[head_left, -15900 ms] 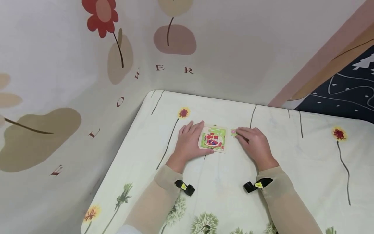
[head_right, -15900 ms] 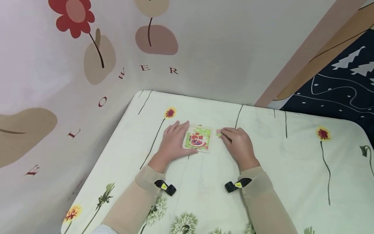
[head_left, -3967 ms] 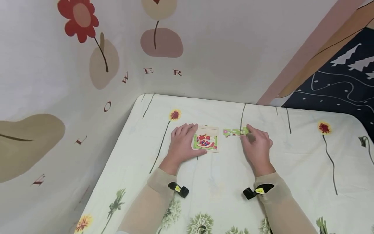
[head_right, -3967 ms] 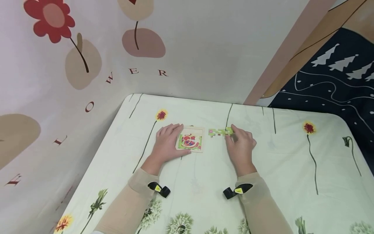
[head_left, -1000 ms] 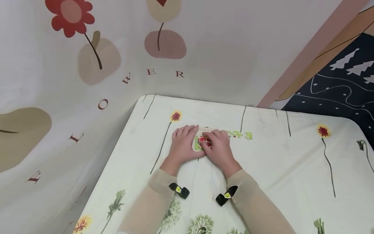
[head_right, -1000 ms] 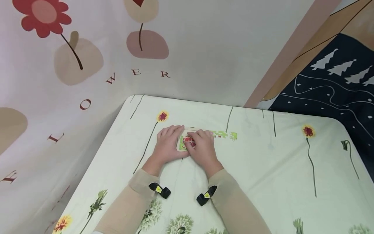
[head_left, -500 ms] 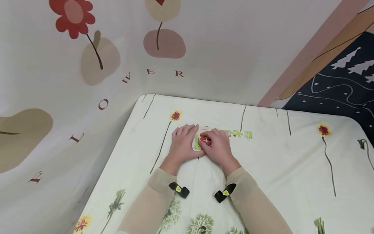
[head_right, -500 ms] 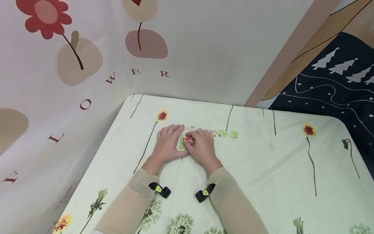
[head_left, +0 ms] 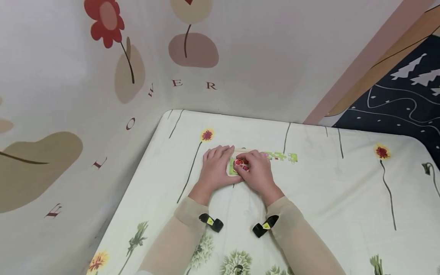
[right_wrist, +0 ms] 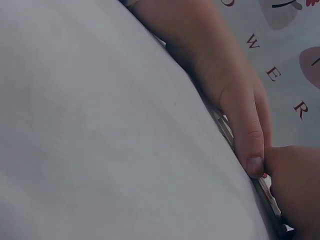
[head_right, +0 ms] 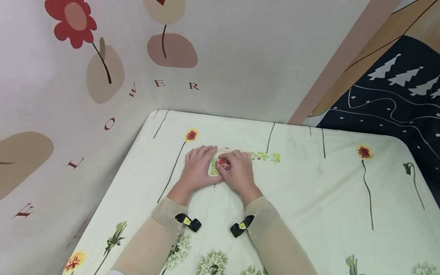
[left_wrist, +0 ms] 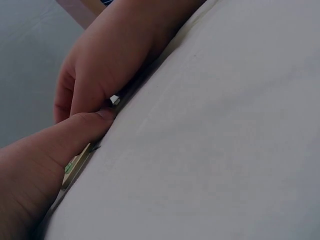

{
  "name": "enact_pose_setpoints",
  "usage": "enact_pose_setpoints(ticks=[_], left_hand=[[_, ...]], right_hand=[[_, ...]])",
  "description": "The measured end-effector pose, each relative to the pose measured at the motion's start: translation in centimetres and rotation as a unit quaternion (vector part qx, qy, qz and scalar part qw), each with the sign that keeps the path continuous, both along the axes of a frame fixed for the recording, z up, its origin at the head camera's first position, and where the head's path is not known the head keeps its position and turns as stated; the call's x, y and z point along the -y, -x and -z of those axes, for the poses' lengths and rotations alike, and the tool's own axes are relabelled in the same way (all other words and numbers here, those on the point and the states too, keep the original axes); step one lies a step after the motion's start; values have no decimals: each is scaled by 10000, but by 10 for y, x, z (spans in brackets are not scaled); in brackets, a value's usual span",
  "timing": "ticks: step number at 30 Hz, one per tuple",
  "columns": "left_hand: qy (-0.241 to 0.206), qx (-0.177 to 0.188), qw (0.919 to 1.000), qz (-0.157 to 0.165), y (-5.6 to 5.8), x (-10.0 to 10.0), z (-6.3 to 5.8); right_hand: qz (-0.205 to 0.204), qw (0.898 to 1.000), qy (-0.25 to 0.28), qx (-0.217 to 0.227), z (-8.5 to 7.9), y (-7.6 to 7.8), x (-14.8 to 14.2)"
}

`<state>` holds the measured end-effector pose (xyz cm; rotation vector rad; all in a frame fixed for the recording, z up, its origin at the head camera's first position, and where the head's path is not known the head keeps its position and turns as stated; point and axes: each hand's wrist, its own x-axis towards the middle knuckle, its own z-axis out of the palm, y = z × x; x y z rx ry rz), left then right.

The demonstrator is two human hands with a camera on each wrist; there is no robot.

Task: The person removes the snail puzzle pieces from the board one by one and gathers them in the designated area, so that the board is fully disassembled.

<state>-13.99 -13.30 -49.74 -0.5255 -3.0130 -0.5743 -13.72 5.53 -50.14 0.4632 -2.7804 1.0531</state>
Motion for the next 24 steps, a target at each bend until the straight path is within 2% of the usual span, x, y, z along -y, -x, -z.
enact_pose_setpoints(ticks=[13,19,24], left_hand=[[-18,43,10000,-17,1,0,-1],[7,62,10000,-20,0,0,-1],[22,4,10000,11,0,0,1]], right_hand=[[-270,9976,379,-522,-2,-2,-2],[-345,9964,350,-684,0,-2,-3],[-350,9964,79,-771,2,-2,-3]])
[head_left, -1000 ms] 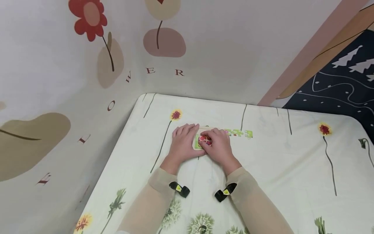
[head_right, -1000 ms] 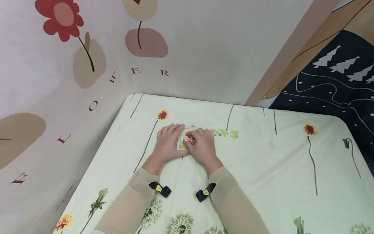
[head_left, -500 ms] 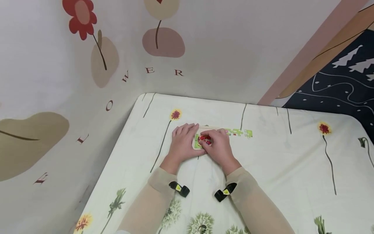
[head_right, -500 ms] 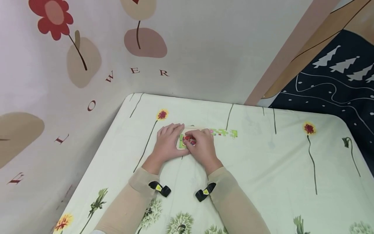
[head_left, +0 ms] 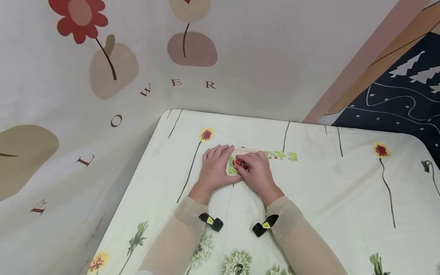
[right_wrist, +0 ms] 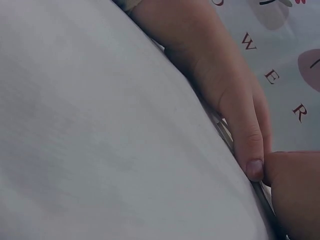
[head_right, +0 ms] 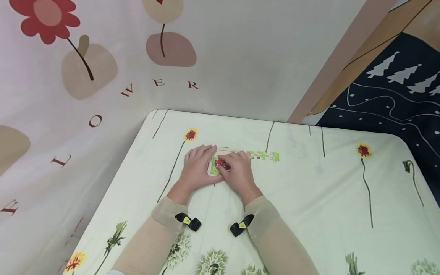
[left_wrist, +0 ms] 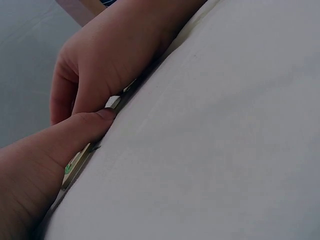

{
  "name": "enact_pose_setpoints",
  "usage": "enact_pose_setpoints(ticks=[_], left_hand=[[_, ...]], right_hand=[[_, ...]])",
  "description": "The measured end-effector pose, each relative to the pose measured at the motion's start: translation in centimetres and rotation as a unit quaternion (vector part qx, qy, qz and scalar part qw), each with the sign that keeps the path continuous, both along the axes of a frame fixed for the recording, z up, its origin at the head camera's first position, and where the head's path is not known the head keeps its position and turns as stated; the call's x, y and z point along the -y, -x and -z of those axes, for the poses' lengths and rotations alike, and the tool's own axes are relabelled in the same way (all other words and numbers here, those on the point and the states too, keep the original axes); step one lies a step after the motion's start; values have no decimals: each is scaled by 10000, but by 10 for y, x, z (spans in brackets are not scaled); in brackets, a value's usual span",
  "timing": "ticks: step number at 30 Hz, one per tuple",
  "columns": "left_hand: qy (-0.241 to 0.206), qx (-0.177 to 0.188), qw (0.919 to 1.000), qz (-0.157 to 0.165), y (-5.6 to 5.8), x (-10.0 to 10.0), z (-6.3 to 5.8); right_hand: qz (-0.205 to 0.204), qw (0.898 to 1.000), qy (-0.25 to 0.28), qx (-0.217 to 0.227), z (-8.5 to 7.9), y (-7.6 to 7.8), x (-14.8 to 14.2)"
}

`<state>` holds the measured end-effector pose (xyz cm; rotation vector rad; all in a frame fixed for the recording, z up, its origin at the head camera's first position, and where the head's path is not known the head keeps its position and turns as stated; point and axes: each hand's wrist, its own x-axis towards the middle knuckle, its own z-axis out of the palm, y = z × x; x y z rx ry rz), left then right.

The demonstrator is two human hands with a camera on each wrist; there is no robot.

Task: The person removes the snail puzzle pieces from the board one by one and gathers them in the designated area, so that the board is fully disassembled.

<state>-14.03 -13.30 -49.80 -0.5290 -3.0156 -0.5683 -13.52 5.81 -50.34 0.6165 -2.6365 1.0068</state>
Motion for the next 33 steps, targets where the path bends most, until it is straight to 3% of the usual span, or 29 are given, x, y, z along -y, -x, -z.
enact_pose_setpoints(ticks=[8,18,23,33], left_hand=[[-50,-24,10000,9,0,1,0],[-82,72,9999,36,0,1,-2],[-101,99,9999,40,1,1,-3],[-96,206,9997,28,0,1,-4]], right_hand=[[11,9993,-323,-209,2,0,-1],[416,9973,-403,447,-6,-5,-3],[374,9972,-307,575,-9,-10,-14],[716,9941,-279,768,-6,-14,-39]])
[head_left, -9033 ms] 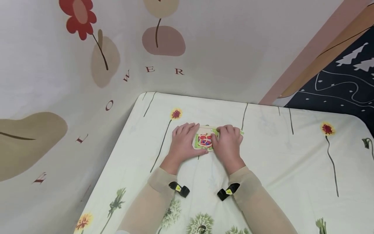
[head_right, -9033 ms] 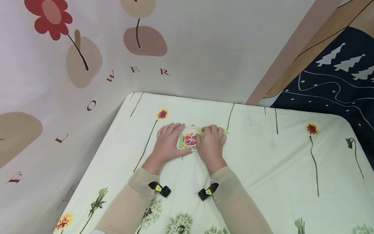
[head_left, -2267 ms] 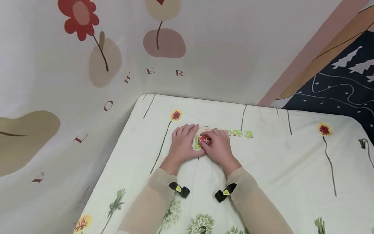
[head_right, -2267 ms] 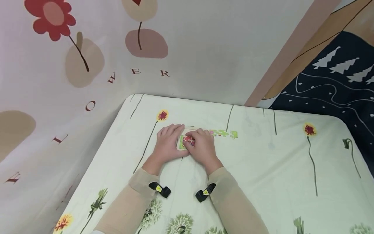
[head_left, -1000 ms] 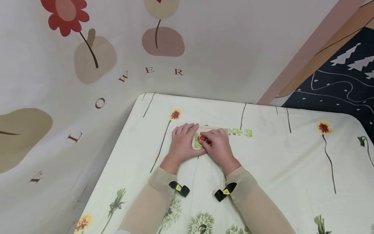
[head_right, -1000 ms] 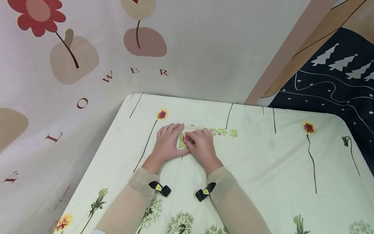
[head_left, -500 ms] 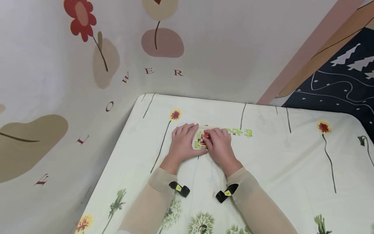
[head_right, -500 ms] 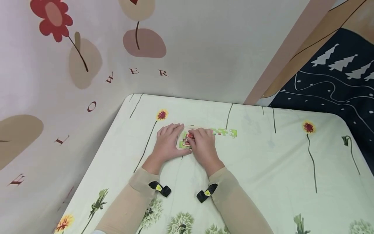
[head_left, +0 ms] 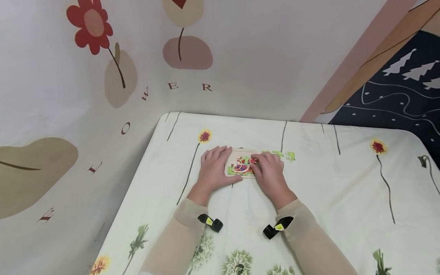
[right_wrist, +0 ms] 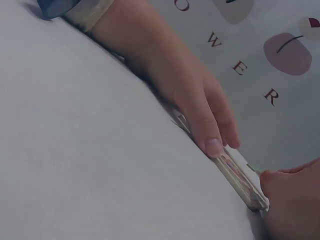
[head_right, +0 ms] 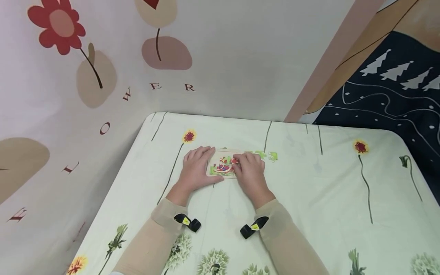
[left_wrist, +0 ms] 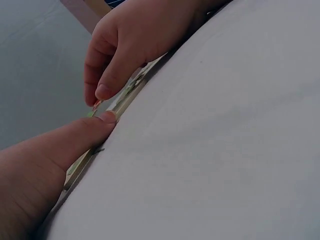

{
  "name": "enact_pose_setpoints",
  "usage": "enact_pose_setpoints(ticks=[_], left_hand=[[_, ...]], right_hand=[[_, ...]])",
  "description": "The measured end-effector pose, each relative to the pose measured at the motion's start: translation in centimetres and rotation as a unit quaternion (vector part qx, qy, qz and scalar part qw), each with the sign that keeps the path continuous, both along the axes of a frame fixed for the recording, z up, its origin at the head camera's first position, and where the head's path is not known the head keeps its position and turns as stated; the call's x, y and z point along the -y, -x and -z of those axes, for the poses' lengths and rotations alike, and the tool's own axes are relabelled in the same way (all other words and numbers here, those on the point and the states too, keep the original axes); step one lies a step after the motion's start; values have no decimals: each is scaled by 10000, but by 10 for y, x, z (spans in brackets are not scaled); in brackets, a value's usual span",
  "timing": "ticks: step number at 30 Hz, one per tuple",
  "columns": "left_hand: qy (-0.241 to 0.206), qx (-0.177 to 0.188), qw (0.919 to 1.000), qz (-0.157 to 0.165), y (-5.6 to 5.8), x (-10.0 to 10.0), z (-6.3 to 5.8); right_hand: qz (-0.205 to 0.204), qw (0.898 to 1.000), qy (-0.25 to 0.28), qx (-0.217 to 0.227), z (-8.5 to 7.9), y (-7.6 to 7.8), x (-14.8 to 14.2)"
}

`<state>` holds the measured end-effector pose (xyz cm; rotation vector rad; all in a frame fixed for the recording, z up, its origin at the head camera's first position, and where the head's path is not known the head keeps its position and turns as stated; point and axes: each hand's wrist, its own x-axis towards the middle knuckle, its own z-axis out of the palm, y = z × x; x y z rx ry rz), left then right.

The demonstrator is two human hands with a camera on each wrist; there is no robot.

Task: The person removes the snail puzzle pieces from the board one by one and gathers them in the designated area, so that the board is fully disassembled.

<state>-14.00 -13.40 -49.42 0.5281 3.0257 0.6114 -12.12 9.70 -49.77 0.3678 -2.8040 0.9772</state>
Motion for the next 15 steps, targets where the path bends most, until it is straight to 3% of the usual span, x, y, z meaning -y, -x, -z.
enact_pose_setpoints(ticks=[15], left_hand=[[-31,-8,10000,-50,1,2,2]], right_hand=[[293,9993,-173,139,-2,-9,-35]])
